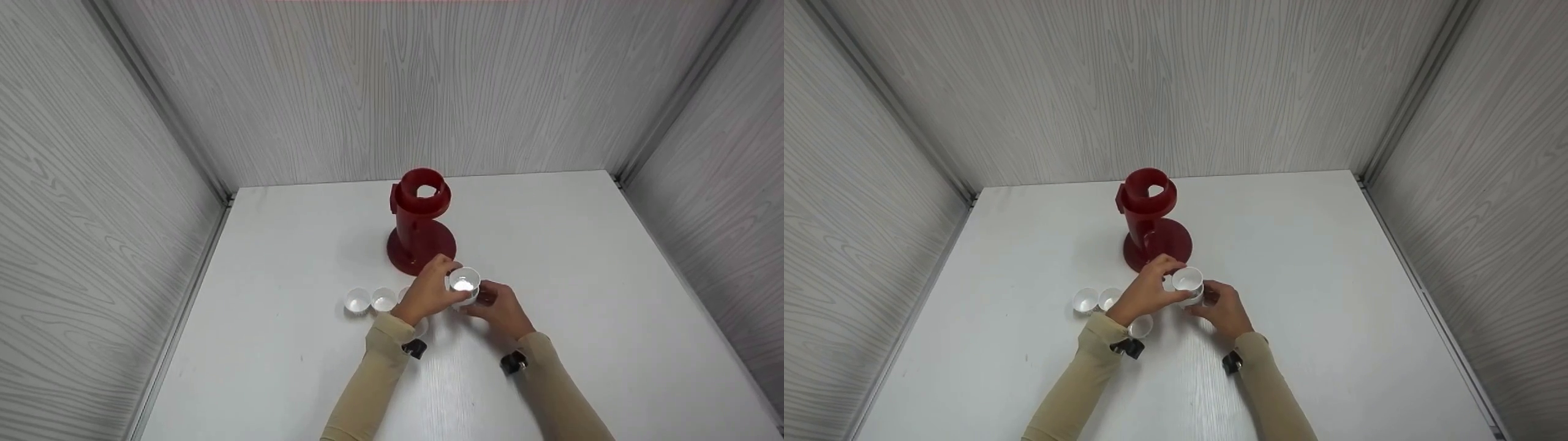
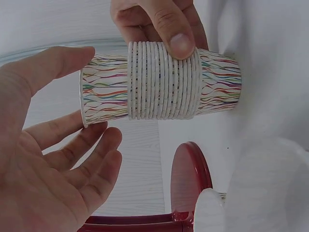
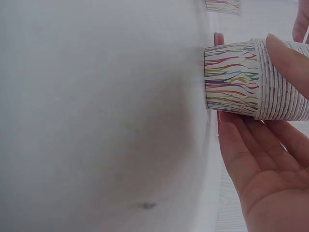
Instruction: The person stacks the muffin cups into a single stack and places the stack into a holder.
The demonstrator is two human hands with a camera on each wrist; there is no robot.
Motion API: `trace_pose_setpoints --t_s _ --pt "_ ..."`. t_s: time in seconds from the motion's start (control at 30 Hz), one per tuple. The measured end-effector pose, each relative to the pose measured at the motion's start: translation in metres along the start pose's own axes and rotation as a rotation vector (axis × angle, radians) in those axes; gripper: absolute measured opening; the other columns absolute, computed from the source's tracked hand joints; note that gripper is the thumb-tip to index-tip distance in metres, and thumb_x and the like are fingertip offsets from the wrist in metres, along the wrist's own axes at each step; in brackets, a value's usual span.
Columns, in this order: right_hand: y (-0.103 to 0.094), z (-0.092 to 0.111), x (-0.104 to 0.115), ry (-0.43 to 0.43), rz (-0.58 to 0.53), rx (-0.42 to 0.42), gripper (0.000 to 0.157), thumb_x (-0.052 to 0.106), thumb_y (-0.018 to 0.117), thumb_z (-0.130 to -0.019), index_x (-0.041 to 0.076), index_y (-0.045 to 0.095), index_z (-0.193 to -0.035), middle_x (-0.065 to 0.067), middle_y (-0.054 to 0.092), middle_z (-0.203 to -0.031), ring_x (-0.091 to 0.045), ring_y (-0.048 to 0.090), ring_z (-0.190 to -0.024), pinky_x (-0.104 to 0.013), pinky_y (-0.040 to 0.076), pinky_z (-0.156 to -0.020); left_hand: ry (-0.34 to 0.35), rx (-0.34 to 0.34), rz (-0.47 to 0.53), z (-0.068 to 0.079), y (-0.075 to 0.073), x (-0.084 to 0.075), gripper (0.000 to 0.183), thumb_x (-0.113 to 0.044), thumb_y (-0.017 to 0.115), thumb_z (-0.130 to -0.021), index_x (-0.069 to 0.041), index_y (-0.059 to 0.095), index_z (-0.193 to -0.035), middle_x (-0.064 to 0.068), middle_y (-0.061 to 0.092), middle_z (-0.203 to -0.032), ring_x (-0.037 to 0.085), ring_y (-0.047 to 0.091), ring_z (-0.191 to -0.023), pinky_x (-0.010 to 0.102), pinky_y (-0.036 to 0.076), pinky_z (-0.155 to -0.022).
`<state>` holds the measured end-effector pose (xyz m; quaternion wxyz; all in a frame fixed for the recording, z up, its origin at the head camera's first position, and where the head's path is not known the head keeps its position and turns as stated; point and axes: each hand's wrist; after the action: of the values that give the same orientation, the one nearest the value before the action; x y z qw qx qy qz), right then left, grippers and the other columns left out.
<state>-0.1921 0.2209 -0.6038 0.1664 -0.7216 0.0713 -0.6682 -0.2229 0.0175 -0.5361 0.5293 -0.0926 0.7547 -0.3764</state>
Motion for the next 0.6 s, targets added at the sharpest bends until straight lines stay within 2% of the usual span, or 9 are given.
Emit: trace_pose_setpoints --t_s 0.23,0.6 --pt "0.0009 -0.0001 -0.0012 -0.011 0.020 -0.007 0.051 0.011 0.090 -0.078 0.003 0.072 -0.125 -0.016 0.075 -0.122 -0.023 0.073 -0.111 -0.026 0.060 -0.093 -0.015 0.019 -0.031 0.0008 0.0062 0.0030 0.057 -0.030 0.085 -0.083 -0.004 0.068 -0.131 0.008 0.057 -0.127 0.022 0.056 -0.123 0.036 0.050 -0.108" --pt "-0.0004 0.0013 0.0000 -0.003 0.008 0.011 0.051 0.010 0.088 -0.081 0.004 0.070 -0.128 -0.016 0.073 -0.125 -0.025 0.072 -0.114 -0.018 0.057 -0.092 -0.013 0.022 -0.089 0.0009 0.0102 0.0035 0.061 -0.029 0.088 -0.080 -0.005 0.068 -0.132 0.008 0.057 -0.127 0.023 0.057 -0.123 0.036 0.051 -0.109"
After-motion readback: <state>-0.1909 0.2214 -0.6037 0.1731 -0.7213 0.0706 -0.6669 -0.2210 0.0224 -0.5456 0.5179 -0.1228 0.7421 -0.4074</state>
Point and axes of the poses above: each hand's wrist, its own z-axis away from the middle knuckle, its own y-axis out of the palm, x = y × z
